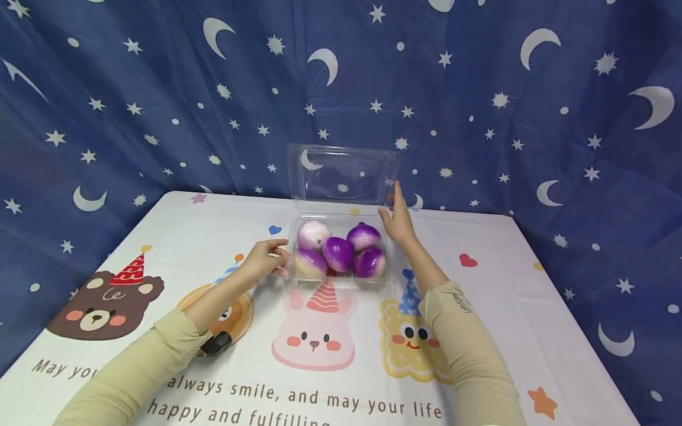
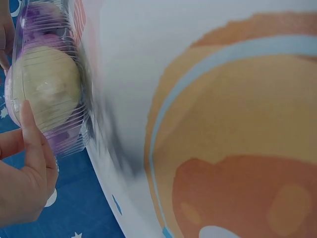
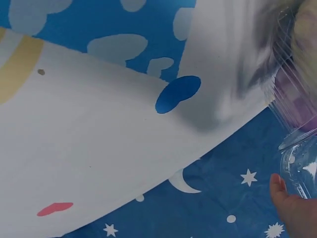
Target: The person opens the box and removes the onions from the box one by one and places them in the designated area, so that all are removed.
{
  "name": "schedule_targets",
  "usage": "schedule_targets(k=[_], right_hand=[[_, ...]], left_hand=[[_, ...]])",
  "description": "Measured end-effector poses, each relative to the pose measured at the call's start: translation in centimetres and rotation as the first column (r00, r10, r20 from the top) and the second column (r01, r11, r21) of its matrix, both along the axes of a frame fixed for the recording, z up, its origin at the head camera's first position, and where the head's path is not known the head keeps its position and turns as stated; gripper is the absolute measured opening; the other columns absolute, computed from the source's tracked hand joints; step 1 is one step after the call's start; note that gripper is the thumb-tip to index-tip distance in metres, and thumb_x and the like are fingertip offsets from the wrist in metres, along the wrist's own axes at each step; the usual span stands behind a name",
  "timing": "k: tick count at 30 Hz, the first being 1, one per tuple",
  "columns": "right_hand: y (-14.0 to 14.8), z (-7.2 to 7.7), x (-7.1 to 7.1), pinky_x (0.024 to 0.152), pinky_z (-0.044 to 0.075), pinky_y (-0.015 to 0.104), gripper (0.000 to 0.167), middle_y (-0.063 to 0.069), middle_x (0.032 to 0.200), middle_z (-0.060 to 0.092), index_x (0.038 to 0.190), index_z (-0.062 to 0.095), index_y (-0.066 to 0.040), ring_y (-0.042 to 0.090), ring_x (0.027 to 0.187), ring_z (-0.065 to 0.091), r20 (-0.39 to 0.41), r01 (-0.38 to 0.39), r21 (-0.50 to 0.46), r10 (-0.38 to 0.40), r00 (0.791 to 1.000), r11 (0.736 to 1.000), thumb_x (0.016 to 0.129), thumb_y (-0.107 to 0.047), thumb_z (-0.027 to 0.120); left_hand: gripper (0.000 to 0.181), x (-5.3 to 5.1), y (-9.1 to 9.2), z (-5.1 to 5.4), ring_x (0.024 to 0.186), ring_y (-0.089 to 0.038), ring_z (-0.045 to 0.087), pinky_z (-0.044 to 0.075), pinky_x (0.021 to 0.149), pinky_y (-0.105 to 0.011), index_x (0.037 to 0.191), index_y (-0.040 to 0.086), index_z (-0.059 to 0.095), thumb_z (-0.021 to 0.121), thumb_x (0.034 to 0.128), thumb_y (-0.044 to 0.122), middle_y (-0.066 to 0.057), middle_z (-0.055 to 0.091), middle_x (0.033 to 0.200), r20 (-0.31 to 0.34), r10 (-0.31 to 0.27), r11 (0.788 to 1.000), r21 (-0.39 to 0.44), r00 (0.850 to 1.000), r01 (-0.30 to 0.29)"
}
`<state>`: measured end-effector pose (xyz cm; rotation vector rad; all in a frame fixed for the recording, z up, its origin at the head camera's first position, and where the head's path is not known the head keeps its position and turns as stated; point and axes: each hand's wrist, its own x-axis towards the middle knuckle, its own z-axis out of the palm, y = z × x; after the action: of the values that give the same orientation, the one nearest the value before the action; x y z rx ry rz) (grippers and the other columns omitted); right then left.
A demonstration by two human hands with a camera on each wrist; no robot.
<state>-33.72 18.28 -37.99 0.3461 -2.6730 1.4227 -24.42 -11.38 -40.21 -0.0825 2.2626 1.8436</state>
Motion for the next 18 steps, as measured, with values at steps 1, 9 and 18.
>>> schedule_targets(k=[1, 9, 18], right_hand=[[0.06, 0.00, 0.00, 0.112, 0.037, 0.052, 0.074, 0.028, 0.146, 0.026, 0.151, -0.010, -0.010, 0.047, 0.131, 0.035, 0.001, 0.002, -0.001, -0.002, 1.000, 1.000, 0.100, -0.008, 0.043], [-0.21, 0.12, 0.32, 0.112, 0.036, 0.055, 0.071, 0.027, 0.149, 0.019, 0.150, -0.007, -0.008, 0.049, 0.132, 0.031, 0.031, -0.020, -0.047, 0.021, 0.999, 0.999, 0.100, -0.010, 0.044], [0.36, 0.17, 0.48, 0.105, 0.043, 0.052, 0.071, 0.031, 0.133, 0.028, 0.151, -0.002, -0.004, 0.047, 0.118, 0.043, 0.006, 0.020, -0.023, -0.019, 1.000, 1.000, 0.098, -0.006, 0.045]], left_hand=[[0.054, 0.00, 0.03, 0.00, 0.063, -0.007, 0.052, 0.058, 0.052, -0.015, 0.139, -0.011, 0.034, 0.050, 0.0877, -0.014, -0.004, 0.050, 0.084, 0.001, -0.003, 1.000, 0.004, 1.000, 0.003], [0.055, 0.09, -0.28, 0.01, 0.061, -0.006, 0.052, 0.058, 0.053, -0.016, 0.139, -0.011, 0.033, 0.051, 0.0877, -0.014, -0.013, 0.054, 0.088, -0.008, -0.015, 1.000, 0.002, 1.000, 0.015], [0.055, 0.27, -0.22, -0.01, 0.065, -0.011, 0.054, 0.059, 0.053, -0.018, 0.139, -0.008, 0.035, 0.051, 0.0874, -0.014, -0.004, 0.051, 0.085, 0.045, -0.043, 0.999, -0.003, 0.998, 0.043]])
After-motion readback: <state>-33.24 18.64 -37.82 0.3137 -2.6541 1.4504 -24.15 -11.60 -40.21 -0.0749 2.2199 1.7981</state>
